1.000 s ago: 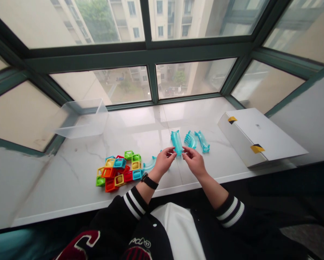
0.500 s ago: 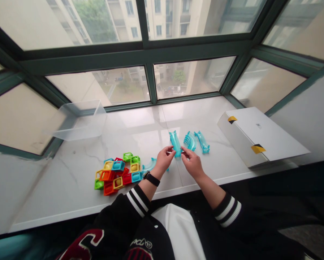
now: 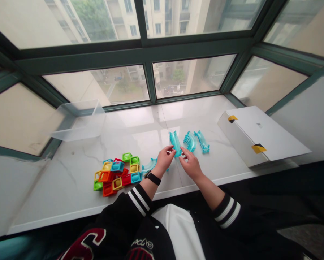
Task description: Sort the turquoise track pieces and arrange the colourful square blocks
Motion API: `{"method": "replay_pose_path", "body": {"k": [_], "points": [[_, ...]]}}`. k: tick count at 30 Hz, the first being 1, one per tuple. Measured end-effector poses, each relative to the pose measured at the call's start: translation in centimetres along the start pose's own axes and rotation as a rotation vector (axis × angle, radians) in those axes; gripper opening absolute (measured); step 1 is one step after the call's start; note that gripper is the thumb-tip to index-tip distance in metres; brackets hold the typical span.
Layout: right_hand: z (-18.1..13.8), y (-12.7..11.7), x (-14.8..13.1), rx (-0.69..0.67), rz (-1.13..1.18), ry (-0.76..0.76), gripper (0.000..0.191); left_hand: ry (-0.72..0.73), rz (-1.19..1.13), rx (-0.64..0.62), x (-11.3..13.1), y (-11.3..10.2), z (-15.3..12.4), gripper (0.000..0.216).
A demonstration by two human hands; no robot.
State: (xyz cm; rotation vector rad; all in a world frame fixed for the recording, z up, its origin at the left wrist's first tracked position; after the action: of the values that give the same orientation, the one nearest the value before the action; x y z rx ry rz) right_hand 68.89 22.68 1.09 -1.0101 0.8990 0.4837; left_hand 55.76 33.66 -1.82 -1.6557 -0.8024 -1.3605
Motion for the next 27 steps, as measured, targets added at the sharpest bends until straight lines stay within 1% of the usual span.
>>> {"method": "replay_pose_path", "body": {"k": [13, 27], "points": [[0.04, 0.37, 0.54, -0.014, 0.012, 0.014, 0.056, 0.013, 0.022, 0.012, 0.07, 0.11, 0.16, 0.039], [-0.13, 0.43, 0.53, -0.013, 0.03, 0.013, 0.056, 0.014, 0.007, 0.008, -0.23, 0.28, 0.09, 0.04]]}}
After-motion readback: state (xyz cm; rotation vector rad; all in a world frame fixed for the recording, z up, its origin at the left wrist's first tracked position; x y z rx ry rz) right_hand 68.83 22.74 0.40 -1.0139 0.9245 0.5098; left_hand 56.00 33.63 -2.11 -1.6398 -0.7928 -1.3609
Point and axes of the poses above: each hand's wrist, its own z-axis towards the middle knuckle, its own y-axis out of the palm, x = y × z, the point moved 7 cm from there along z, towards the middle knuckle, and after that the axes turned 2 degrees about -z, right-handed, at the moved point
